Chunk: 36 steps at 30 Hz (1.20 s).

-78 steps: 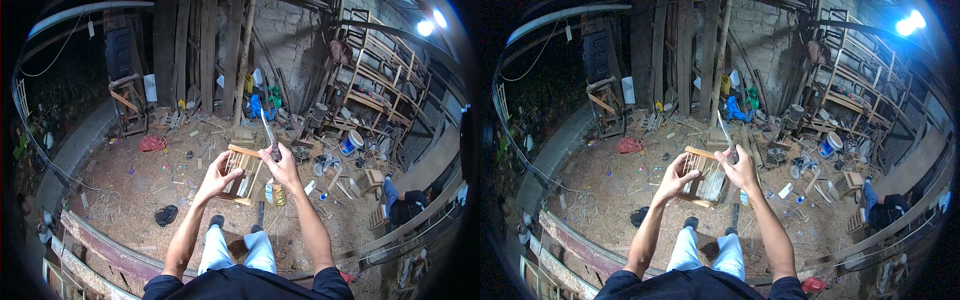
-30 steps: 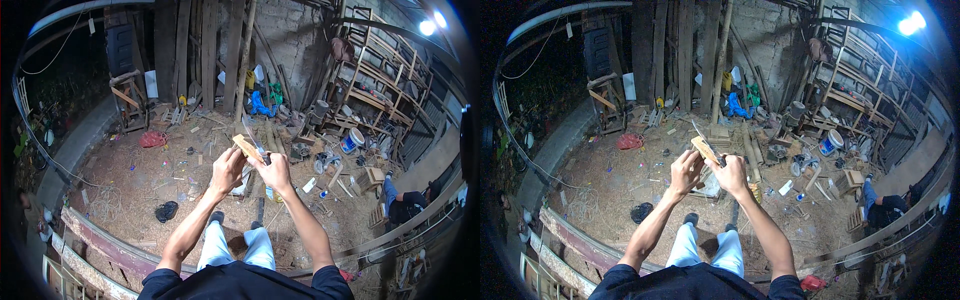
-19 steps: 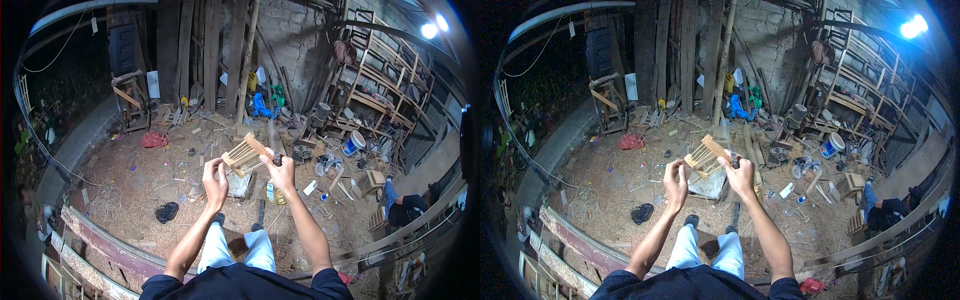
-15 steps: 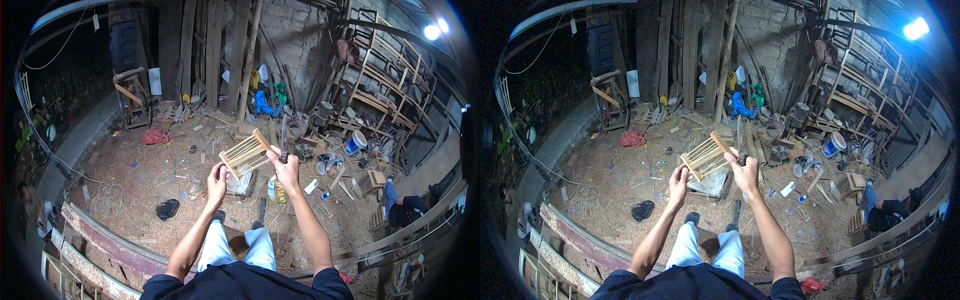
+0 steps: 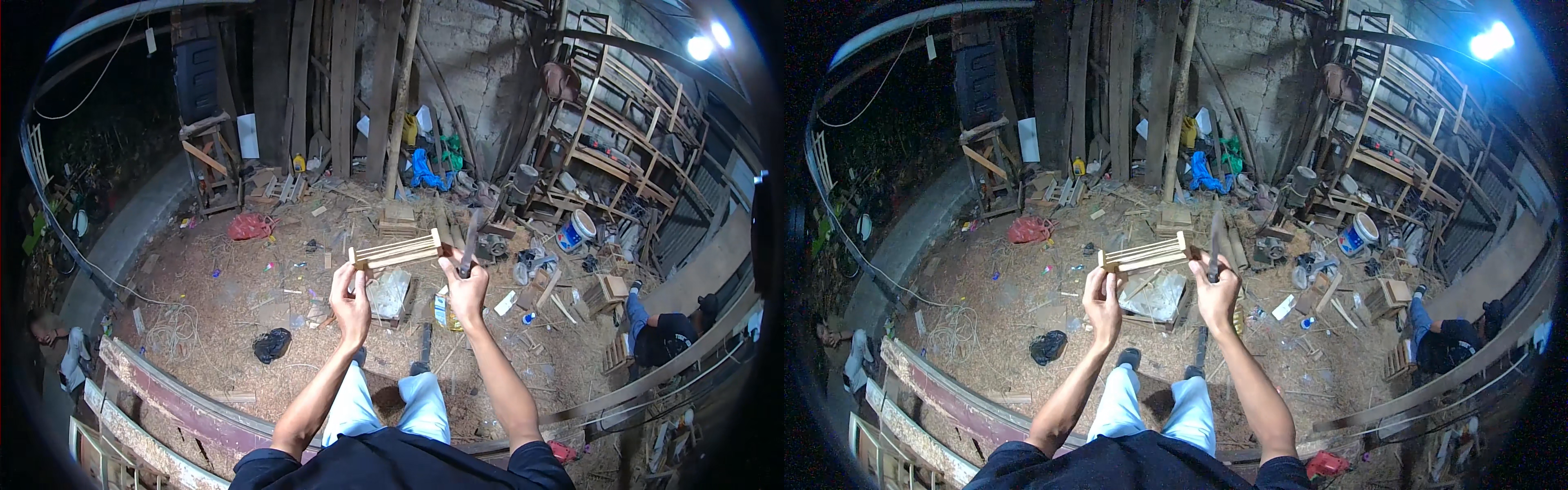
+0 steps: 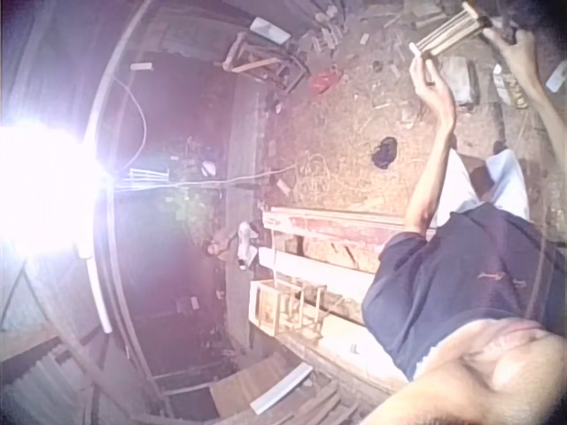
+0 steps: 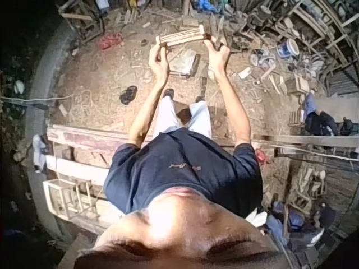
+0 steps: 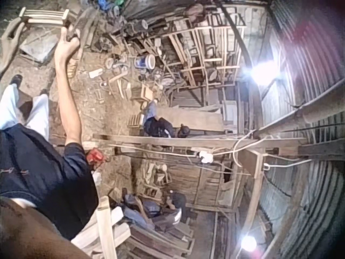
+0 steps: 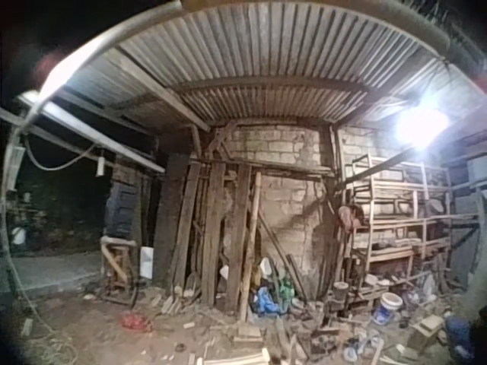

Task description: The person uses a red power drill to create holes in a small wooden frame and then uses a knife to carve and smooth a thin wooden rod.

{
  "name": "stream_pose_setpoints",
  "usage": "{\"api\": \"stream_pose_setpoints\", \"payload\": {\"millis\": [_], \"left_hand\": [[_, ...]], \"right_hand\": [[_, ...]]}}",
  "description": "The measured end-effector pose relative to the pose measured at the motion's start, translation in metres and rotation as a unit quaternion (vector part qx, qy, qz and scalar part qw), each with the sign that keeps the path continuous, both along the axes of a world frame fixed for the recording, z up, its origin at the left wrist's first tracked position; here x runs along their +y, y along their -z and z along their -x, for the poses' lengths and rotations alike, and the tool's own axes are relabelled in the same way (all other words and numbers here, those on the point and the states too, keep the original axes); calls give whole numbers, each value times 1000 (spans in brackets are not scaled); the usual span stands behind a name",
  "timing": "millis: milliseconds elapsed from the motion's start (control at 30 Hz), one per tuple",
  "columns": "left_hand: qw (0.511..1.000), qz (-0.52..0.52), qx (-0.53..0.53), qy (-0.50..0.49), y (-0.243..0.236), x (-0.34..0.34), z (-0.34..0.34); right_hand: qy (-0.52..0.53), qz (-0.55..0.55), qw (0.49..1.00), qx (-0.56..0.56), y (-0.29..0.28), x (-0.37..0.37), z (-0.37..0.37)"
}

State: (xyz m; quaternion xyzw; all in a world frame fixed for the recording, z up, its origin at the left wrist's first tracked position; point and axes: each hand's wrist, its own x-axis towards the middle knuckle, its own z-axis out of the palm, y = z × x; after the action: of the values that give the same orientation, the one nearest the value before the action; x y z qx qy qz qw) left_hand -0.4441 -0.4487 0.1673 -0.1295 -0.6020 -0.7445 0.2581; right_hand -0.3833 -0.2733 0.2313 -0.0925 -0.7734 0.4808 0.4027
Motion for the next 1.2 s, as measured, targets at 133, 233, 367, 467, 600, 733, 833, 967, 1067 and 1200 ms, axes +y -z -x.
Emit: {"api": "stream_pose_setpoints", "payload": {"millis": [133, 233, 367, 467, 600, 733, 833, 967, 1067, 1200], "left_hand": [[1000, -23, 14, 6, -5, -7, 2], [999, -17, 12, 30, -13, -10, -3], [997, -7, 63, 54, -29, -10, -12], [995, 42, 50, 76, -29, -16, -14], [993, 65, 76, 60, -30, -15, -9], [991, -44, -17, 124, -20, -18, 8], [972, -93, -107, 185, -8, -15, 16], [932, -178, -194, 248, 7, -11, 19], [920, -202, -187, 279, 9, -5, 14], [941, -145, -179, 248, 9, 6, 16]], "right_hand": [[-34, -26, 999, -31, -3, -9, -10], [-49, -28, 997, -53, -2, -11, -12], [-70, -2, 997, -24, -2, -14, -10], [-80, -5, 994, -69, 12, -6, -3], [-116, 43, 991, -55, 15, 1, -1], [-175, 86, 979, -57, 3, 0, -4], [-181, 43, 982, 29, -2, -1, -4], [-167, 27, 983, 70, -8, -9, -4], [-115, 15, 991, 72, -5, -18, -4], [-120, 82, 988, 52, -4, -24, 4]]}}
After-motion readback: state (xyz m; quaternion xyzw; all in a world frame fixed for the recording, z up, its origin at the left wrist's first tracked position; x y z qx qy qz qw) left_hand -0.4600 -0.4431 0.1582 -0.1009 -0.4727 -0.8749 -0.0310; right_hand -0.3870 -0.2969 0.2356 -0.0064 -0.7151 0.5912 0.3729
